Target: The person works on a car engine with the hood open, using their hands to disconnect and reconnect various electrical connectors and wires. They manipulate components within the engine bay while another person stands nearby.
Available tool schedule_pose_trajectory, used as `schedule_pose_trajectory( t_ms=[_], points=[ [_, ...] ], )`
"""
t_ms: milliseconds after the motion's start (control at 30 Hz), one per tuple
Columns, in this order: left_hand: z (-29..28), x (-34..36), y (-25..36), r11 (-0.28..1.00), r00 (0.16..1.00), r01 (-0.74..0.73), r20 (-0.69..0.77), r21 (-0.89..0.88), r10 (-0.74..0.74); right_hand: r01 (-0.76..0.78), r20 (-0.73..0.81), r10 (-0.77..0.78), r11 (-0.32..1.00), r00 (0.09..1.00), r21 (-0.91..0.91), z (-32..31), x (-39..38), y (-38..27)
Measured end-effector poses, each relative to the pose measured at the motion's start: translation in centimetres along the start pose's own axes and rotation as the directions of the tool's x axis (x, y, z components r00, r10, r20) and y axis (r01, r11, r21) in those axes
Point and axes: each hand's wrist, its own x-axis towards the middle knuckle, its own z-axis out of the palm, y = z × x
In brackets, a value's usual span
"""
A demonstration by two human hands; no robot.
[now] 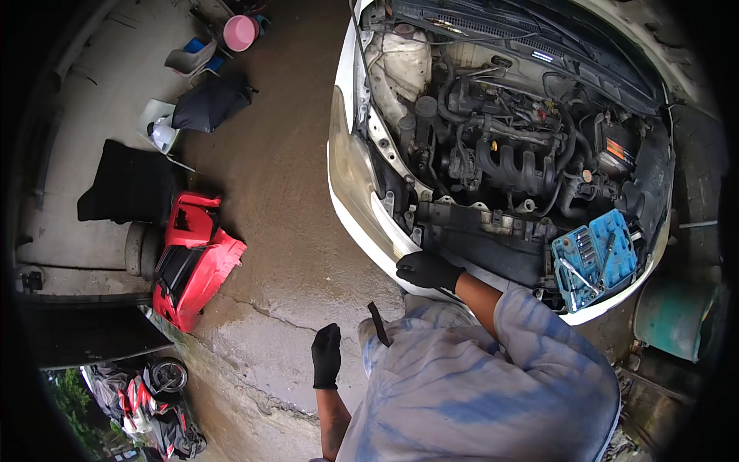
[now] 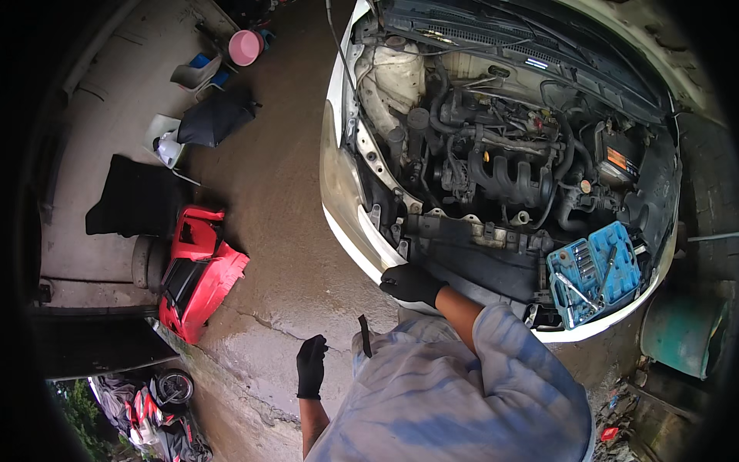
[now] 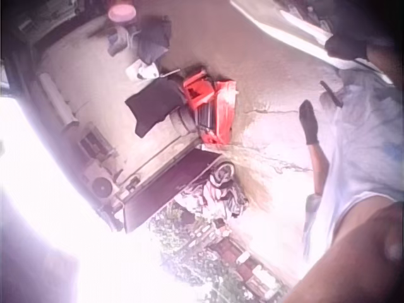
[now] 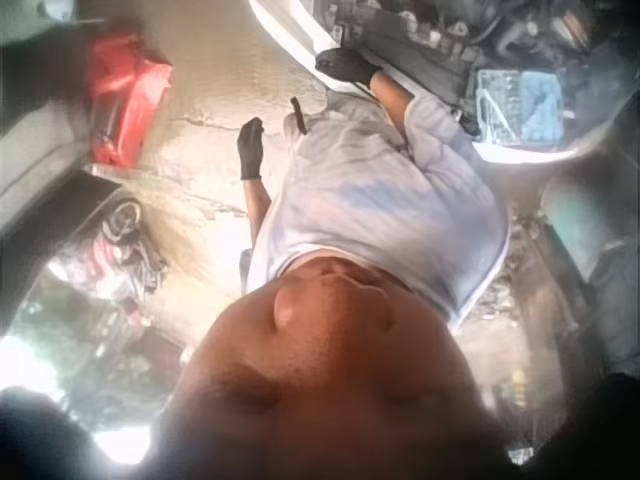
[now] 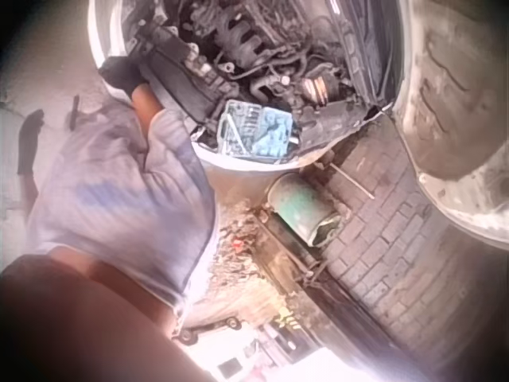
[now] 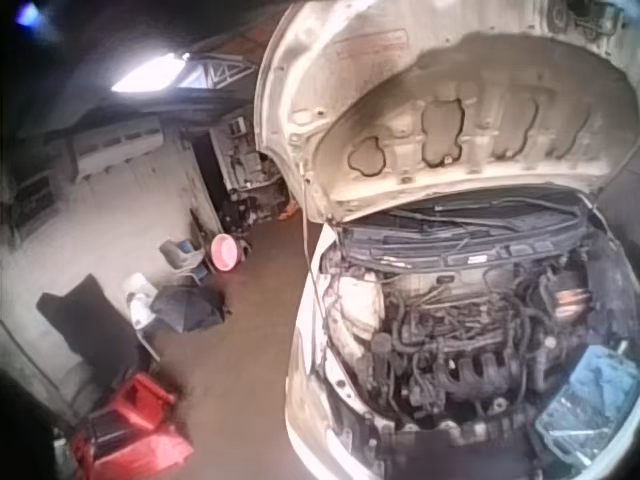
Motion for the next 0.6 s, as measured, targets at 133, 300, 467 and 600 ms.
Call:
schedule_pose_trajectory(
  t_ms=[133,300,467,600],
  points=[
    [0.5,13.8,4.3,0.992,0.994,-0.11,0.031,0.058,0.108,-0.029,-0.252,0.021,0.999,0.967,-0.03,-3.5,3.8,0.2],
    [2.8,28.6,13.1,0.833,0.918,-0.394,0.213,0.387,0.335,-0.147,-0.458,0.226,0.969,0.86,0.201,-0.2,4.1,-0.7],
    [14.2,41.0,24.6,0.555,0.603,-0.796,0.249,0.24,0.758,-0.336,-0.613,0.5,0.866,0.612,0.371,1.1,2.9,-3.9],
    [21.9,47.8,31.0,0.638,0.676,-0.698,0.006,0.326,0.737,-0.412,-0.607,0.604,0.797,0.517,0.442,3.1,3.5,-5.2]
  ],
)
